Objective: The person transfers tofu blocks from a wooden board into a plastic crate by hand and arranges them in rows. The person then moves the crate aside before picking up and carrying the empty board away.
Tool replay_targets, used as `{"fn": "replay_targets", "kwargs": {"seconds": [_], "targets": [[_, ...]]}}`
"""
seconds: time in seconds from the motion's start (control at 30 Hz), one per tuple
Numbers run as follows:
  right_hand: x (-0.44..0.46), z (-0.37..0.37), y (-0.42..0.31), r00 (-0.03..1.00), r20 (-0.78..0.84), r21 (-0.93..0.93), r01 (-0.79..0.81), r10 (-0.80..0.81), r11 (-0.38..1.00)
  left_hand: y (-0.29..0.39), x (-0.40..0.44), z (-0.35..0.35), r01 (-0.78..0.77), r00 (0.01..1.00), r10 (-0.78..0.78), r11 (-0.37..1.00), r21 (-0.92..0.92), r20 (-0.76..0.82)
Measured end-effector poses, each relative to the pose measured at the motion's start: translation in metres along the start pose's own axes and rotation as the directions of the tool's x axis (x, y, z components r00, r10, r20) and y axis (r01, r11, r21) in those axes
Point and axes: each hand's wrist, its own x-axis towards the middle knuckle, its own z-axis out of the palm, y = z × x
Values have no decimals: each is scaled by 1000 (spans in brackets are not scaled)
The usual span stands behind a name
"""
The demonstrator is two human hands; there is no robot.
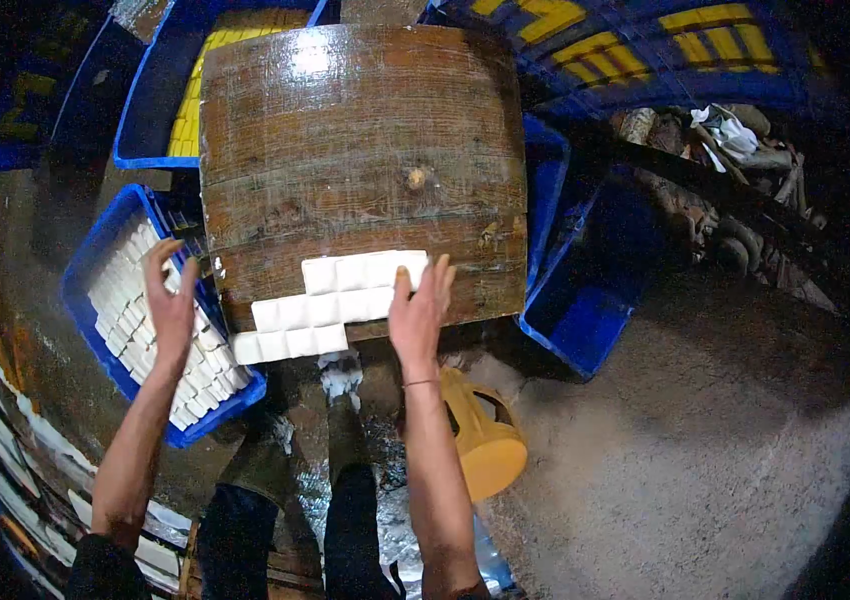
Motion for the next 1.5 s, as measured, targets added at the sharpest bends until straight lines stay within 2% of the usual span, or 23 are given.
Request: {"fn": "replay_targets", "kwargs": {"seconds": [0.07, 0.13, 0.2, 0.23, 0.27, 0.33, 0.4, 0.43, 0.47, 0.53, 0.57, 0.63, 0.67, 0.73, 0.77, 0.9, 0.97, 1.13, 1.2, 1.23, 1.27, 1.33, 1.5], "targets": [[-9, 4, -14, 996, -73, 104, 55, -47, 993, 34, -8, 21, 5, 998, 0, 996, -89, 55], [-8, -6, -28, 999, -47, 184, 17, -9, 983, 58, -20, 45, 80, 990, -46, 961, -265, 132], [3, -9, -24, 997, -20, 478, -53, 72, 877, 71, -34, 67, 158, 953, -46, 919, -362, 299], [12, -11, -19, 998, 17, 579, -55, 55, 814, 85, -38, 74, 352, 893, -171, 841, -411, 416], [17, -18, -12, 983, 144, 714, -182, 114, 676, 101, -41, 82, 534, 801, -272, 728, -430, 534], [16, -44, -22, 974, 227, 747, -186, 18, 638, 131, -47, 87, 794, 597, -399, 417, -442, 696], [5, -58, -36, 957, 283, 750, -179, -64, 637, 137, -65, 103, 827, 562, -441, 282, -486, 700], [0, -60, -41, 921, 350, 695, -134, -169, 706, 141, -72, 105, 839, 508, -420, 45, -542, 752], [-1, -61, -48, 869, 417, 644, -73, -269, 761, 128, -83, 118, 741, 574, -304, -203, -640, 760], [14, -66, -55, 810, 493, 569, -24, -318, 822, 124, -86, 112, 697, 575, -333, -279, -660, 748], [26, -62, -51, 834, 403, 390, 215, -376, 895, 120, -86, 108, 689, 579, -340, -282, -668, 741], [37, -44, -37, 785, 262, 14, 578, -561, 816, 111, -85, 96, 651, 547, -434, -317, -690, 716], [38, -37, -28, 779, 266, 19, 585, -568, 811, 107, -84, 90, 643, 552, -439, -317, -697, 709], [35, -32, -17, 652, 388, -70, 726, -651, 684, 102, -80, 75, 594, 500, -502, -394, -701, 705], [33, -30, -12, 630, 367, -43, 747, -685, 664, 97, -80, 71, 576, 518, -510, -386, -720, 687], [40, -41, -20, 658, 438, 93, 644, -612, 759, 81, -78, 58, 531, 530, -537, -393, -751, 656], [46, -47, -33, 732, 538, 196, 375, -419, 906, 72, -80, 52, 499, 530, -533, -433, -750, 660], [54, -50, -58, 688, 575, 308, 321, -444, 896, 69, -83, 41, 459, 517, -552, -467, -756, 654], [58, -42, -64, 574, 603, 305, 476, -554, 825, 67, -84, 40, 459, 518, -542, -477, -750, 661], [62, -31, -61, 516, 510, 311, 635, -688, 707, 66, -84, 39, 460, 519, -533, -485, -744, 669], [62, -29, -58, 515, 509, 313, 636, -690, 706, 65, -85, 38, 460, 520, -534, -483, -745, 667], [58, -29, -59, 646, 536, 243, 499, -544, 832, 67, -84, 33, 473, 520, -532, -472, -743, 669], [40, -45, -47, 684, 602, 124, 430, -412, 894, 58, -87, 25, 456, 520, -532, -489, -744, 668]]}}
